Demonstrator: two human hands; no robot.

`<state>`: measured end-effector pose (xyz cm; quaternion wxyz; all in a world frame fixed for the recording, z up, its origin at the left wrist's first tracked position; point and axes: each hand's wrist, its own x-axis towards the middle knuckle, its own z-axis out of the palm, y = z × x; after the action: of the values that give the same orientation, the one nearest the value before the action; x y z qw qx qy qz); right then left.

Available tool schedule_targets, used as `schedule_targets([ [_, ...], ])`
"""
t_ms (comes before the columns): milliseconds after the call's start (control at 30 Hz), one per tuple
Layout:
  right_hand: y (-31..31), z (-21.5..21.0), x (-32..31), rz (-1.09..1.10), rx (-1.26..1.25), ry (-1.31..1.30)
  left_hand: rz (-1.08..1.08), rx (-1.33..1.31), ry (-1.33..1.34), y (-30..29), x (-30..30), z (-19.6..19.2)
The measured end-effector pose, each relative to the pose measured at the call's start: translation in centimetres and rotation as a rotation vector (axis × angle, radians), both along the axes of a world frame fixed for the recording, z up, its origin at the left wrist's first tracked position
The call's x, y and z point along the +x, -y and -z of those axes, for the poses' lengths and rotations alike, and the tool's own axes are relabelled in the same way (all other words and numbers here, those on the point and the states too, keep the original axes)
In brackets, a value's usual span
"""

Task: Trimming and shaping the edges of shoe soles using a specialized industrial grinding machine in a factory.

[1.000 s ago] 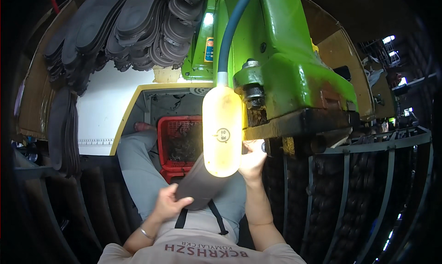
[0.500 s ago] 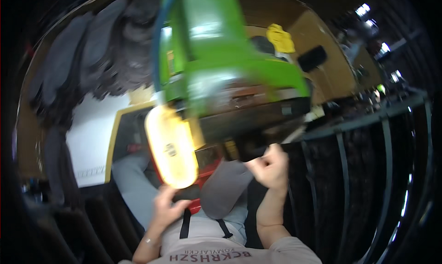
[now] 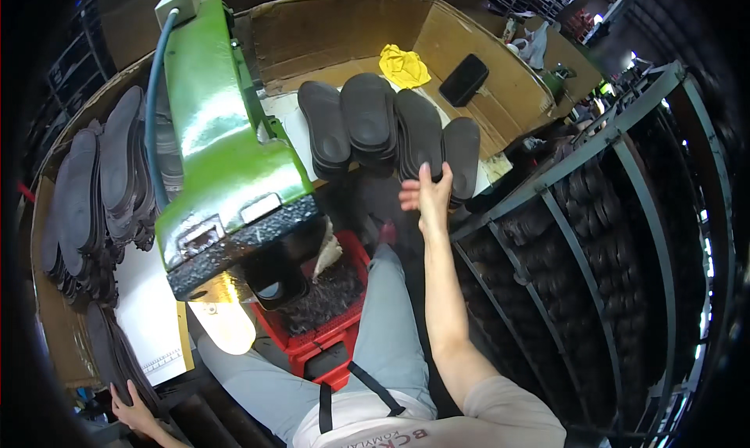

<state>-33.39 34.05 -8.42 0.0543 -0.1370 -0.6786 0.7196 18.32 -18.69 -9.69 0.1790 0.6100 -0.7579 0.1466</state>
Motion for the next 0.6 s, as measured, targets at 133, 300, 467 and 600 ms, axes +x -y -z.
schedule_targets([
  [133, 2.7, 1.4, 6.7, -0.3, -0.005, -0.08, 0.309, -0.011, -0.341, -1.4, 2.5, -3.9],
  [300, 4.2, 8.2, 17.3, -1.006, -0.229, 0.168, 0.983, 0.528, -0.536, -14.0, -7.9, -8.6],
  [467, 4.8, 6.4, 22.0, -1.061, -0.532, 0.366, 1.295, 1.016, -0.662, -21.6, -16.2, -7.3],
  [600, 0.4, 5.7, 24.1, -0.756, -0.518, 0.425, 1.097, 1.319, -1.183, -27.2, -21.4, 0.0],
])
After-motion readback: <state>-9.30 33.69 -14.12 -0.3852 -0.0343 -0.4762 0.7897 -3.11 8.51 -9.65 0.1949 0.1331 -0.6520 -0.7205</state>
